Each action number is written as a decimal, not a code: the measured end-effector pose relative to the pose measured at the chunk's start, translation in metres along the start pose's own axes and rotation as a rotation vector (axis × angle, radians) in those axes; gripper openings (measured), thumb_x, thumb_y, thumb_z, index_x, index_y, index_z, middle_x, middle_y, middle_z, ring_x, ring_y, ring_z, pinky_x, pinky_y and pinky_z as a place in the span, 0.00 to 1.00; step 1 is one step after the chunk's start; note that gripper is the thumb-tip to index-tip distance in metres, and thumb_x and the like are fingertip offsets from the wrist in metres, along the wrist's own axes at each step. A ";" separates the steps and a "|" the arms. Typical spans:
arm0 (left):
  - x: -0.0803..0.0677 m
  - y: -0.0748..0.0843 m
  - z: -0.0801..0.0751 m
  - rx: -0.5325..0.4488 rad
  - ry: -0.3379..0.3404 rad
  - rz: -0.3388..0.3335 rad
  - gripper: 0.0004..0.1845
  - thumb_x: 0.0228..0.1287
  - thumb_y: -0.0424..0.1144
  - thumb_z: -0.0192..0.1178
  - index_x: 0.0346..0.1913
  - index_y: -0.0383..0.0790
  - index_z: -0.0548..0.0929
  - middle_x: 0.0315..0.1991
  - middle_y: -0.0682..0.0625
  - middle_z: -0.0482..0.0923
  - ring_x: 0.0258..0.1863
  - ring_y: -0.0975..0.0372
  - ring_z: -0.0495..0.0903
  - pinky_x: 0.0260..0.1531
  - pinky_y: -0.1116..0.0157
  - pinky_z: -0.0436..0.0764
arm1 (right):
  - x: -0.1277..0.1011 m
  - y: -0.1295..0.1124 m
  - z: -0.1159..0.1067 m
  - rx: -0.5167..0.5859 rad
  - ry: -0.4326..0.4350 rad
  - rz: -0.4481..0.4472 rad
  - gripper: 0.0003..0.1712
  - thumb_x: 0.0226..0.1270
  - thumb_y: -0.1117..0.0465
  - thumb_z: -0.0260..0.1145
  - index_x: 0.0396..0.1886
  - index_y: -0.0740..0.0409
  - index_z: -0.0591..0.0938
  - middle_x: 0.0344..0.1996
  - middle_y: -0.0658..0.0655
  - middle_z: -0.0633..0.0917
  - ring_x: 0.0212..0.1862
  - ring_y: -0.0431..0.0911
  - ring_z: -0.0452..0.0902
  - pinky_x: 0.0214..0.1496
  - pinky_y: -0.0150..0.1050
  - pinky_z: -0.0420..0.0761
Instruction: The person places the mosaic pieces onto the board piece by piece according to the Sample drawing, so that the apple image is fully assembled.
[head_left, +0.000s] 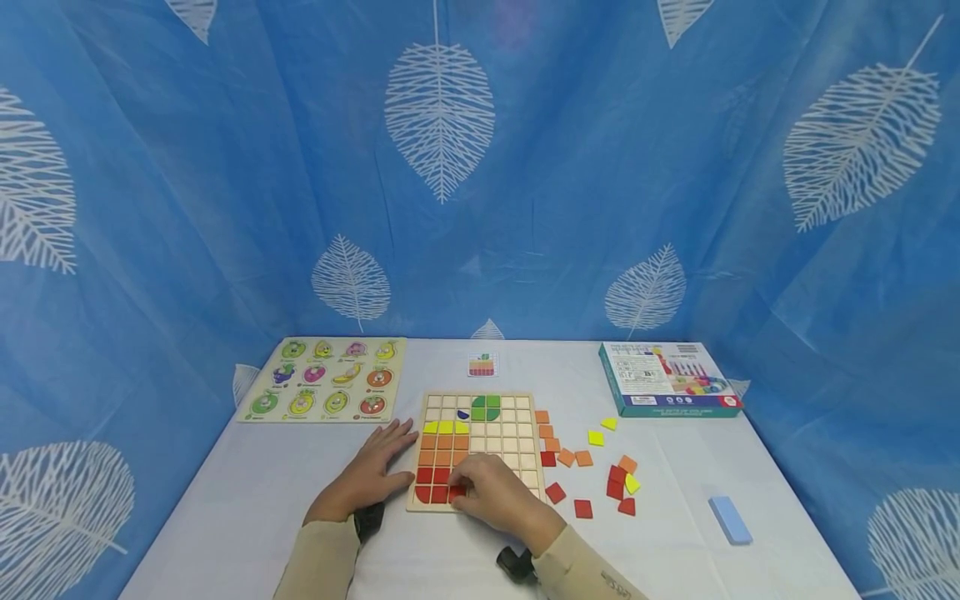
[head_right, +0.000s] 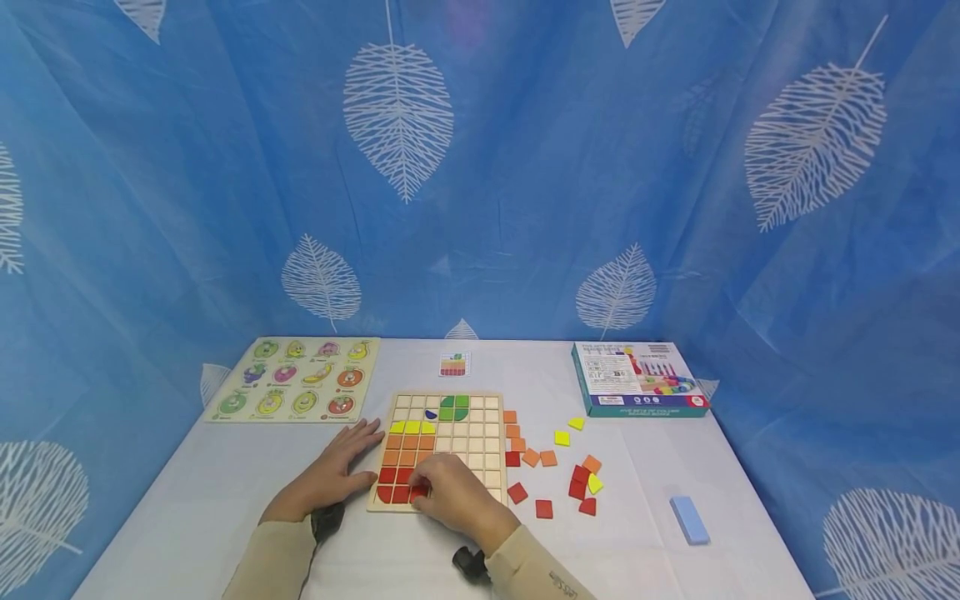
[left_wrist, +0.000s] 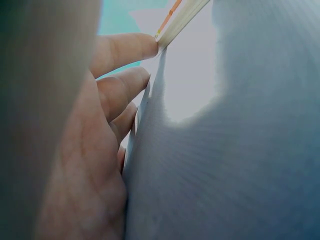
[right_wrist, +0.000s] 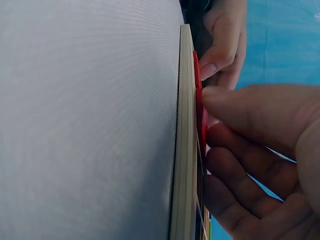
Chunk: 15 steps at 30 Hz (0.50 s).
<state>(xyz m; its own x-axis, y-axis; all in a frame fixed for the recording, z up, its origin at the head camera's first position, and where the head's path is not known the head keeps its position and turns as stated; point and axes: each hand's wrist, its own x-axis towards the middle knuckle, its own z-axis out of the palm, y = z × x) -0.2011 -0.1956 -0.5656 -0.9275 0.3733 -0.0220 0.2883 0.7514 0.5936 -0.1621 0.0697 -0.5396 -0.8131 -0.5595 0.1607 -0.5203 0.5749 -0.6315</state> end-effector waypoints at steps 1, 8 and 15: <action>0.000 0.000 0.000 0.000 -0.003 -0.005 0.39 0.61 0.46 0.68 0.77 0.43 0.74 0.81 0.49 0.61 0.82 0.51 0.48 0.79 0.45 0.46 | 0.000 0.000 0.000 -0.007 0.005 -0.008 0.10 0.61 0.65 0.81 0.41 0.51 0.91 0.34 0.36 0.83 0.35 0.32 0.74 0.41 0.28 0.79; 0.002 -0.001 0.002 0.008 0.000 -0.010 0.39 0.61 0.46 0.68 0.77 0.44 0.74 0.81 0.49 0.61 0.82 0.50 0.49 0.79 0.43 0.47 | -0.002 -0.001 0.000 -0.018 0.036 -0.005 0.09 0.60 0.67 0.81 0.35 0.49 0.90 0.31 0.36 0.82 0.33 0.33 0.73 0.39 0.28 0.78; 0.001 0.000 0.003 0.010 0.002 -0.023 0.39 0.62 0.46 0.69 0.77 0.44 0.74 0.81 0.49 0.60 0.82 0.50 0.48 0.78 0.42 0.48 | -0.004 0.001 0.002 0.027 0.039 0.072 0.10 0.59 0.67 0.82 0.37 0.49 0.91 0.33 0.36 0.84 0.35 0.34 0.75 0.42 0.30 0.81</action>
<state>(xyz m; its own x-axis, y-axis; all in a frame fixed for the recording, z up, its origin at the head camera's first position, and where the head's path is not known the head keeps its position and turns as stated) -0.2011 -0.1942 -0.5679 -0.9345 0.3543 -0.0337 0.2691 0.7653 0.5847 -0.1589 0.0709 -0.5421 -0.8580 -0.4931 0.1435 -0.4535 0.5962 -0.6625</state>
